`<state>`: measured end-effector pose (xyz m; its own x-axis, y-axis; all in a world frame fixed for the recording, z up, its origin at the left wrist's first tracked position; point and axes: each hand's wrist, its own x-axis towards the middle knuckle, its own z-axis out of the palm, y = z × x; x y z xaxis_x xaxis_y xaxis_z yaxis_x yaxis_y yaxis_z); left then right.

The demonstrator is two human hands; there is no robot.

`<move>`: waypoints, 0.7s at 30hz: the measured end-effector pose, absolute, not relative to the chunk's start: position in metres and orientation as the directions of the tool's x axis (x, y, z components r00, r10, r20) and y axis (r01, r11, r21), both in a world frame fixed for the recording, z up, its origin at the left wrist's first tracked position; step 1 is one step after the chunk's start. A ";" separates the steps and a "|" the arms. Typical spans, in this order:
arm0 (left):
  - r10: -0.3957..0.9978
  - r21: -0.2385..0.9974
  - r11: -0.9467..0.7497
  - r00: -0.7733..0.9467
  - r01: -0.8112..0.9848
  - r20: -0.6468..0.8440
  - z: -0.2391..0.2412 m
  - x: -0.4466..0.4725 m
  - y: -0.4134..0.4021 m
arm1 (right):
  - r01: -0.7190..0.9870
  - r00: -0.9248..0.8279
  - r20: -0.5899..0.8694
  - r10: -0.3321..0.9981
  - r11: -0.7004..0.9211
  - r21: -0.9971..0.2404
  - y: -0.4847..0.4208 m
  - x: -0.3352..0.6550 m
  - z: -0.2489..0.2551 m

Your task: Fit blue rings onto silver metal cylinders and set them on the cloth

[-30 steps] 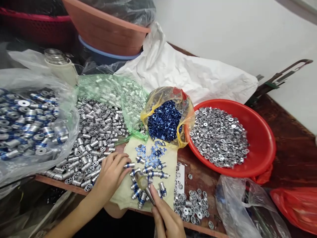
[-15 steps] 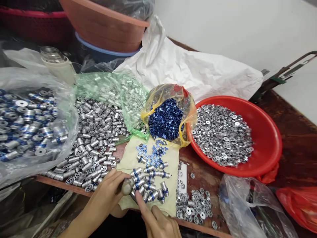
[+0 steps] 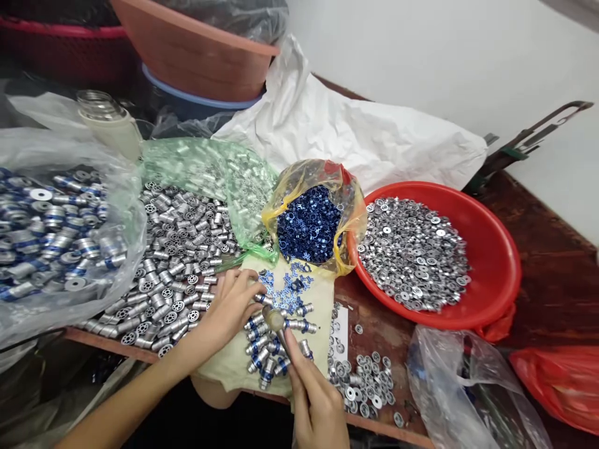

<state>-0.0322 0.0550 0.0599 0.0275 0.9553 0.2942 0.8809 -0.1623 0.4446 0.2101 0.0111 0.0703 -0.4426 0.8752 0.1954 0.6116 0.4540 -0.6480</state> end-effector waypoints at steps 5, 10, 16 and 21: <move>0.949 0.481 -0.174 0.017 0.859 0.314 0.051 -0.041 0.027 | 0.647 -0.367 0.196 0.909 0.401 -0.649 -0.003 0.225 0.058; 0.976 0.593 -0.161 0.035 0.789 0.217 0.047 -0.046 -0.024 | 0.590 -0.575 0.051 0.817 0.457 -0.666 0.000 0.219 0.054; 0.998 0.726 -0.042 0.002 0.686 0.056 0.034 -0.027 -0.013 | 0.596 -0.636 -0.022 0.772 0.472 -0.650 0.010 0.200 0.059; 0.987 0.697 -0.085 -0.034 0.712 0.155 0.031 -0.029 -0.017 | 0.593 -0.637 0.027 0.771 0.512 -0.621 0.011 0.198 0.056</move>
<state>-0.0287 -0.0173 0.0314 -0.0343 0.9873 0.1550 0.7120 -0.0847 0.6971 0.1983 0.0111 0.0561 -0.6368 0.7705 0.0273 0.5932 0.5123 -0.6211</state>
